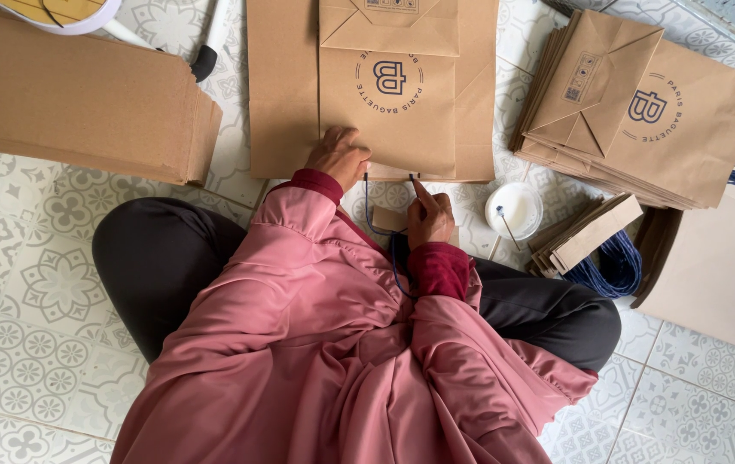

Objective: Attaching cord handles to paper bags by threading them through holes and securing them.

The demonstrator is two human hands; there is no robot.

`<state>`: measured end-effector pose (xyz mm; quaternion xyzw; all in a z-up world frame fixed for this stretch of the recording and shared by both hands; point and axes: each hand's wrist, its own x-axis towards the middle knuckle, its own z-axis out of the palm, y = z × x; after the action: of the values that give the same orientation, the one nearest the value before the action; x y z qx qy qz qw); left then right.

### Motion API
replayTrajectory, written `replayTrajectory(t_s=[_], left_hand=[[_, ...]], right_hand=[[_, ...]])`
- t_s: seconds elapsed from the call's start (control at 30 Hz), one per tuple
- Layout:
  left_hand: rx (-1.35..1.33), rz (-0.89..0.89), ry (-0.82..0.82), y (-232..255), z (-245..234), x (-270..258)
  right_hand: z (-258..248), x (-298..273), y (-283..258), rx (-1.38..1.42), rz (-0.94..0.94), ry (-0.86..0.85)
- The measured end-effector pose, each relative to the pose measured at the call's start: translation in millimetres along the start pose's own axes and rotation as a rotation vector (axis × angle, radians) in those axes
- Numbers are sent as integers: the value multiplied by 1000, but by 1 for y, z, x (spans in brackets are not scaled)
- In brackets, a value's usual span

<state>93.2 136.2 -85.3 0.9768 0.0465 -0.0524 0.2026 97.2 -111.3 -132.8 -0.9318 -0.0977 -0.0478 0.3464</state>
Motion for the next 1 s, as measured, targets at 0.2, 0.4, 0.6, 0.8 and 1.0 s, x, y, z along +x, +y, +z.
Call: replayTrajectory(t_s=[0.2, 0.4, 0.6, 0.8, 1.0], left_hand=[[-17, 4, 7, -3, 10, 5], [13, -6, 0, -4, 11, 4], [22, -18, -11, 4, -3, 0], [37, -22, -26, 6, -6, -2], [63, -28, -38, 7, -6, -3]], right_hand=[[0, 0, 1, 9, 1, -15], [-2, 1, -1, 3, -9, -15], [-1, 0, -2, 7, -22, 4], [-5, 0, -5, 26, -10, -32], [6, 1, 10, 2, -40, -26]])
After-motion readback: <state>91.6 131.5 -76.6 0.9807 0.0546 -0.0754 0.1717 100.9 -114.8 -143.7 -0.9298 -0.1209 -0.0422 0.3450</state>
